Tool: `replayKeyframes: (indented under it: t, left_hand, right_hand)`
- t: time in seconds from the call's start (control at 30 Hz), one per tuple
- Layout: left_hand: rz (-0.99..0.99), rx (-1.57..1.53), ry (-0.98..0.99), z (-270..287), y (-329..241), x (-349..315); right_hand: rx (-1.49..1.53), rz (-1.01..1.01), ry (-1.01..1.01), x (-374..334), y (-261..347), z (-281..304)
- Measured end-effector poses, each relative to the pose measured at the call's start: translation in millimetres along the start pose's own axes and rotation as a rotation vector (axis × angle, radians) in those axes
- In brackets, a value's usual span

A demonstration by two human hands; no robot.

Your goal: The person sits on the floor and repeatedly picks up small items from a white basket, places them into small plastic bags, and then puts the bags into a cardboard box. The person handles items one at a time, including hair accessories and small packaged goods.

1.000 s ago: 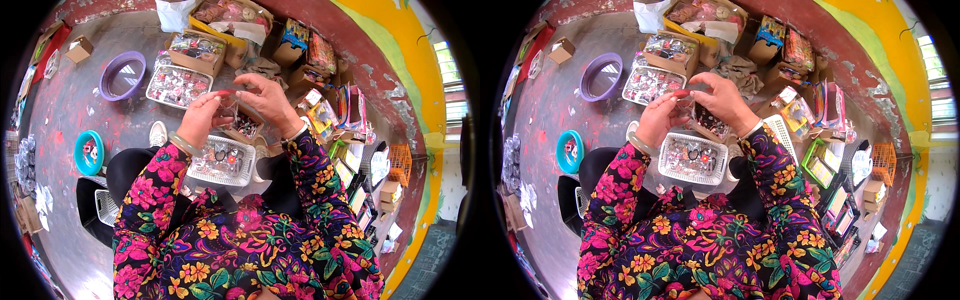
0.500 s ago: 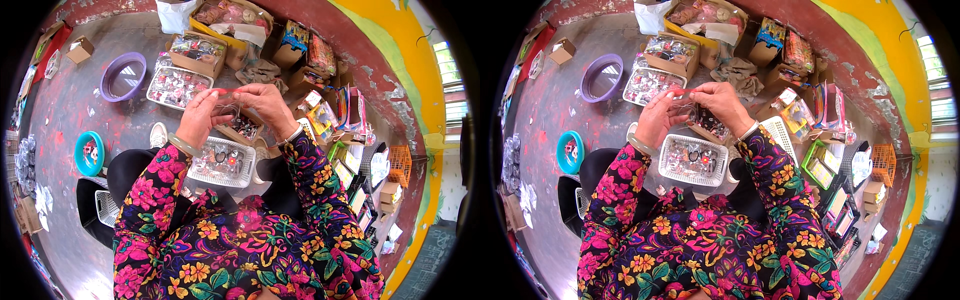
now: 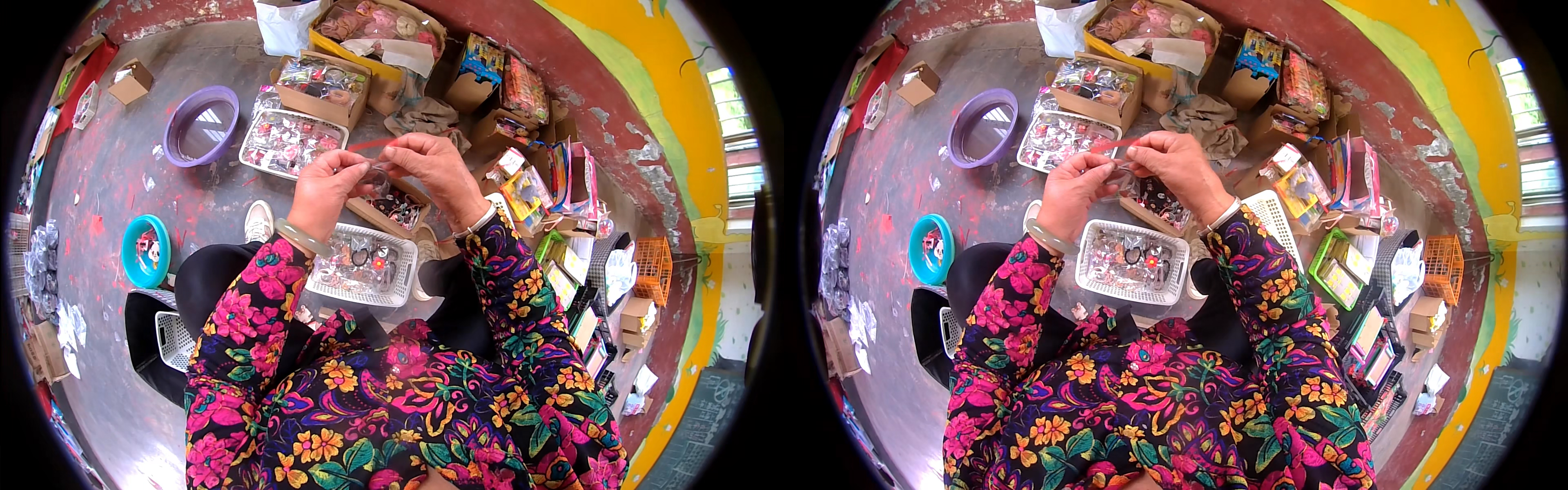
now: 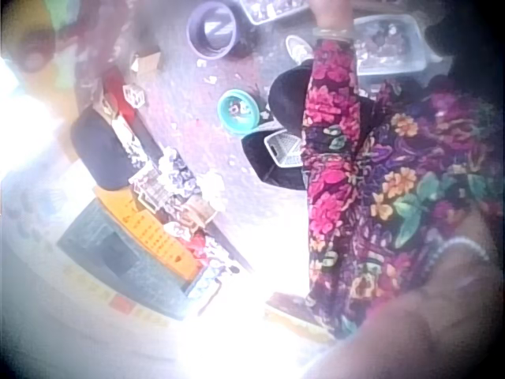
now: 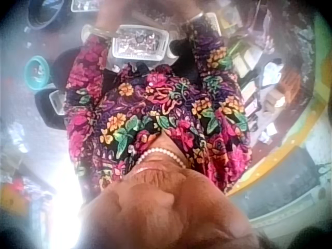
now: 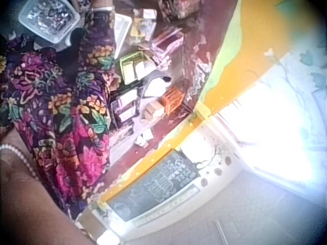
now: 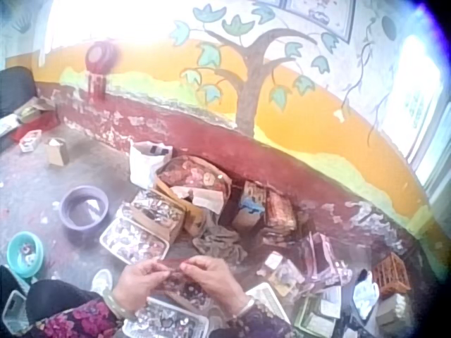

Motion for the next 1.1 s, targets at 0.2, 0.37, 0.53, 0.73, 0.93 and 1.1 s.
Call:
replayKeyframes:
  t: [0.2,0.37,0.53,0.73,0.93,1.1]
  left_hand:
    - [-0.002,0.034,0.011,1,-3,-1]
    - [0.002,0.037,0.012,-1,-6,-3]
    - [0.013,0.019,-0.001,-3,-8,-4]
    - [0.015,-0.125,0.003,1,-4,-1]
    - [0.058,-0.156,0.028,-5,-10,-3]
    - [-0.016,-0.145,0.014,-1,-11,-1]
  right_hand:
    - [-0.165,0.045,0.06,-2,2,-4]
    - [-0.198,0.037,0.005,-3,3,0]
    - [-0.15,0.04,-0.001,-4,5,0]
    - [-0.105,0.044,0.029,-5,6,-3]
    - [-0.115,0.012,0.044,-6,5,-2]
    - [-0.034,0.027,0.056,-7,8,-2]
Point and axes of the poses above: each hand's wrist, its own x-axis towards the middle knuckle, its own z-axis out of the back of the hand, y = z × x, the point moved 5 cm from there along x, towards the middle knuckle, and after that the axes turned 12 degrees about -z, right-handed, at the moved point
